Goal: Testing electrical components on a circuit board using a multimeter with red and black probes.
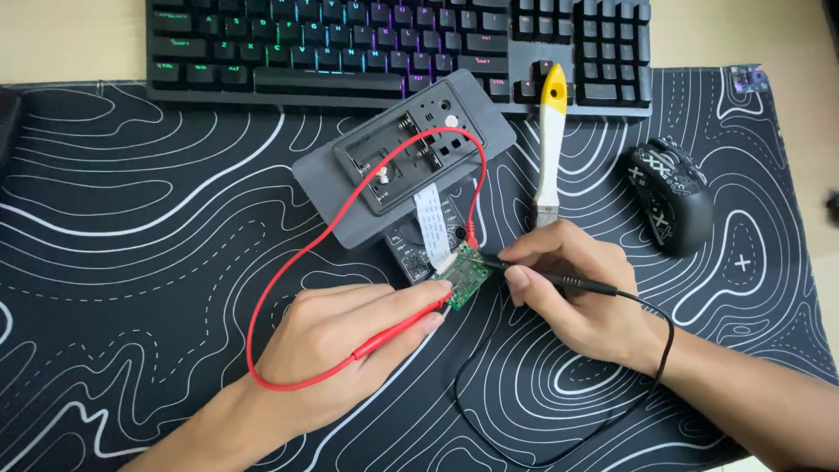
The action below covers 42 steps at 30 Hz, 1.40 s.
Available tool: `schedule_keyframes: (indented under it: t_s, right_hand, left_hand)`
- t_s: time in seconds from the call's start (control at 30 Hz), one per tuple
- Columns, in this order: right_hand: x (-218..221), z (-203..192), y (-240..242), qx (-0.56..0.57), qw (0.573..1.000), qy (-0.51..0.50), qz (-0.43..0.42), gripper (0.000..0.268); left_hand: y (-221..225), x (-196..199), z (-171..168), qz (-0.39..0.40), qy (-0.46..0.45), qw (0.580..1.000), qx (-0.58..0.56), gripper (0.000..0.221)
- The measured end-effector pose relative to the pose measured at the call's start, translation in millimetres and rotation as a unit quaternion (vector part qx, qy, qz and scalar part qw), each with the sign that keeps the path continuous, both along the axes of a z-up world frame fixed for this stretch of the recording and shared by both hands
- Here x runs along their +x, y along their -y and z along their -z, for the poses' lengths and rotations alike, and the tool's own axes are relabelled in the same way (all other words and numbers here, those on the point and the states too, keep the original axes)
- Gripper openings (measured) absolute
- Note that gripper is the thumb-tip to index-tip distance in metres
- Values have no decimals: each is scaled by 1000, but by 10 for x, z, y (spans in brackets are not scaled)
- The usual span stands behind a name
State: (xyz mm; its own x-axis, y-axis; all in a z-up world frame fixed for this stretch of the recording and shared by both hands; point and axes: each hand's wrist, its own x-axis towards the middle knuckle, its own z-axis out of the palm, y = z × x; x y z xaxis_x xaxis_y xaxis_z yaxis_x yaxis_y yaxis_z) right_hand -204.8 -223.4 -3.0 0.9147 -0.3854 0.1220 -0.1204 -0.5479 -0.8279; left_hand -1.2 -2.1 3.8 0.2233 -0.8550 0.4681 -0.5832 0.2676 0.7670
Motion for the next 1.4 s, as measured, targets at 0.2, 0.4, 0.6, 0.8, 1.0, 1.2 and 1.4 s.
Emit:
schedule_keyframes:
  t_s: [0.2,0.4,0.6,0.8,1.0,1.2,1.4]
  right_hand:
    - [-2,11,22,-2,999,46,-20,17]
    - [48,-1,29,6,997,75,-35,17]
    - [55,5,33,16,997,71,-33,19]
    - [67,-2,22,30,996,79,-38,19]
    - [69,-12,21,32,996,75,-40,19]
    - [85,-25,12,33,996,76,-40,21]
    - [64,-25,21,30,997,64,-36,20]
  left_hand:
    - [-10,-9,24,-5,13,1000,6,26]
    - [-10,-7,32,-7,17,1000,0,26]
    - [-17,9,40,-21,-9,1000,-3,23]
    - [-29,9,77,-15,-1,1000,-3,26]
    - [-16,6,12,0,-4,1000,-13,24]
    - [-15,2,-9,-6,-8,1000,-8,18]
    - [-19,9,10,-12,-4,1000,8,18]
